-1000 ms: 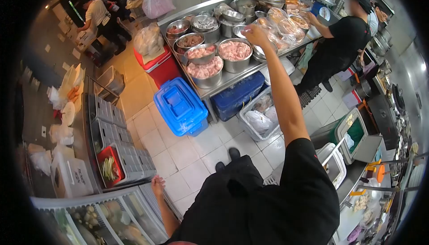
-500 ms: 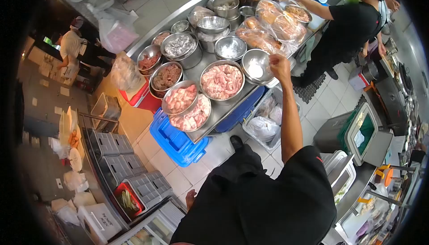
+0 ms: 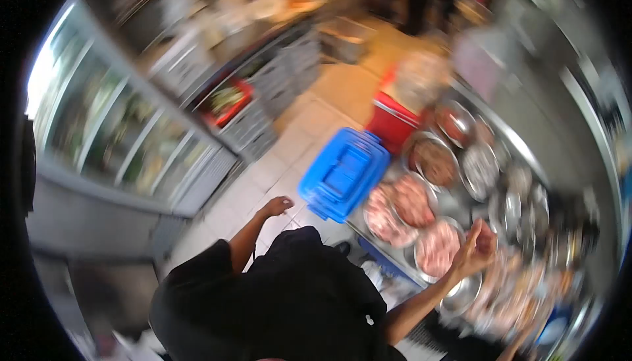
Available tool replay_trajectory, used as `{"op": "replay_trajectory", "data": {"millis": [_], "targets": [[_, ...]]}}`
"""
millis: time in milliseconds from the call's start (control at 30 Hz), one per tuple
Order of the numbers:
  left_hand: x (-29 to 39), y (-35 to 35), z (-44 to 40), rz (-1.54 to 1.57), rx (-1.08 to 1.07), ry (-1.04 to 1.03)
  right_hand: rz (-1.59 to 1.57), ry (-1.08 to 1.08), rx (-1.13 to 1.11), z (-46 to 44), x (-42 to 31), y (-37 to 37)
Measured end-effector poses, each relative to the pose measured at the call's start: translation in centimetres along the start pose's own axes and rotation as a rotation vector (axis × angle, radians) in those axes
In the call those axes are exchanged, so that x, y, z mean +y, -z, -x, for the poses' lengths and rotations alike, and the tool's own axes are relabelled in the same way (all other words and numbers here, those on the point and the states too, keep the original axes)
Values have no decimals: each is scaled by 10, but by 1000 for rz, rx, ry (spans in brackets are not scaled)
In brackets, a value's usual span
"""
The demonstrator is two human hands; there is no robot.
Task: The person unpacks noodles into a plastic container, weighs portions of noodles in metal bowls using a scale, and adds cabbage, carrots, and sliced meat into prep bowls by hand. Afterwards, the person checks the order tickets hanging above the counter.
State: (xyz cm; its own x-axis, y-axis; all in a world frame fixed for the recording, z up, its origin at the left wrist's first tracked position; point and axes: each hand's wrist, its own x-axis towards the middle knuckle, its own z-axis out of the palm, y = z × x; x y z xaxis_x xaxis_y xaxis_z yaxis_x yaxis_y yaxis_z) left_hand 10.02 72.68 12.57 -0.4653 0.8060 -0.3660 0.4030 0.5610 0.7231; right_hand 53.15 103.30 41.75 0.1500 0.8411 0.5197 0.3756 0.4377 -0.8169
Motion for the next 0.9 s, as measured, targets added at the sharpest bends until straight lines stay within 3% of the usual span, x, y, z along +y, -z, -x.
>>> {"op": "replay_trajectory", "data": {"millis": [33,100,233,333,367,467,500,533,567,600,667,767,800,833,900], "targets": [[-18,-9,2,261,65,51,-66,48,-82,-6,-10,-28],[-4,-13,39,433,215,155,-351,28,-186,-22,-30,-67],[-73,-39,119,614,504,388,-327,254,-338,-27,-142,-114],[-137,-89,195,788,603,741,-563,326,-475,14,-205,-155],[-148,-103,218,909,584,948,-632,314,-520,30,-213,-179],[-159,-142,295,1134,709,1097,-747,279,-820,106,-201,-292],[-161,-158,316,1200,817,1136,-665,345,-1006,128,-169,-346],[-163,-176,337,1261,923,1177,-193,757,-1123,153,-144,-380],[-157,-191,355,1288,1016,1183,521,830,-1527,178,-106,-427],[-157,-205,368,1367,1104,1201,1176,1108,-1966,203,-68,-472],[-157,-234,397,1280,1245,1202,490,976,-2022,268,-106,-466],[-156,-282,418,1130,1526,1251,241,1265,-2025,398,-136,-499],[-135,-273,429,1182,1517,1264,167,1298,-2150,447,-137,-523],[-114,-261,434,1390,1648,1269,95,1297,-2263,483,-129,-540],[-92,-246,449,1472,1823,1208,127,1346,-2352,540,-184,-506]]}}
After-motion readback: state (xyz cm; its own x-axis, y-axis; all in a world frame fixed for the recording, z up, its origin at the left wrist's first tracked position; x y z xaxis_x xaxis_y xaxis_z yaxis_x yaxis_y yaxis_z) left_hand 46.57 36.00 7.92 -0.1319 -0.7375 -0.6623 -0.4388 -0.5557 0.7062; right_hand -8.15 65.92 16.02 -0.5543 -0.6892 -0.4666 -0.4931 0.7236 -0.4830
